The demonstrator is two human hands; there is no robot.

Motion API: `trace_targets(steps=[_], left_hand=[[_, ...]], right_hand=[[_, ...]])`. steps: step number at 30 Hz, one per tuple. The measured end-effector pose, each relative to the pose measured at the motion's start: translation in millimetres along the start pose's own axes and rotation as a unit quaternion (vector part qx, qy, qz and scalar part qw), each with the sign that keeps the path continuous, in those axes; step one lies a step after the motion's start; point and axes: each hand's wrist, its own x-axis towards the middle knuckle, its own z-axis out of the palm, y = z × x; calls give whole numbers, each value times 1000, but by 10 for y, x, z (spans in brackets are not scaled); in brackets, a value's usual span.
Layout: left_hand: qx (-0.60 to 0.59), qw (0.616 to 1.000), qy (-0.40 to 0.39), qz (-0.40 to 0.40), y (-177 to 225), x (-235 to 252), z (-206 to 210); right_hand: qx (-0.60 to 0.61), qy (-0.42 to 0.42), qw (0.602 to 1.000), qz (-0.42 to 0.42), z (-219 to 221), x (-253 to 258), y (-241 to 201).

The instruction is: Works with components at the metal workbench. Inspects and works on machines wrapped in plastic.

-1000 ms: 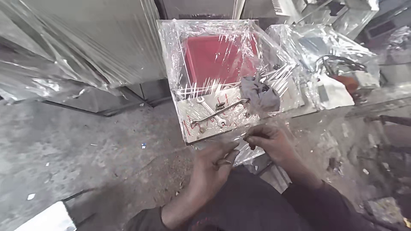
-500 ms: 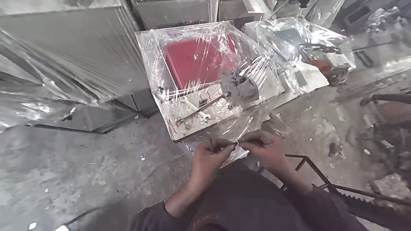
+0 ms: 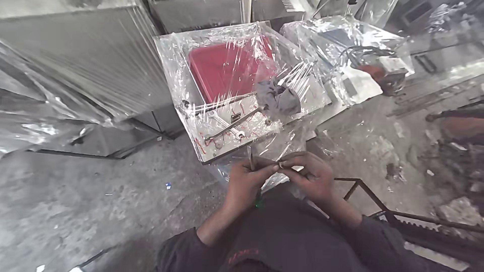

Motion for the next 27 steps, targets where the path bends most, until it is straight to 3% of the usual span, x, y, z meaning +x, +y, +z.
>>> trace_targets(steps=[6,11,17,23,27], left_hand=[[-33,999,-25,-5,-15,-3,-43],[-21,998,-51,-6,7,-16,-63],[21,997,-71,11,16,-14,-38],[61,993,-99,26,6,-4,-8],[66,989,-130,-5,-34,36,14]], right_hand=[[48,-38,997,47,-66,29,-46],[5,-29,999,-17,-62,-27,5],[-1,-9,1000,-29,-81,-104,-5],[35,10,999,30,-101,-189,-84],[-42,11,998,35,-147,-272,-120]])
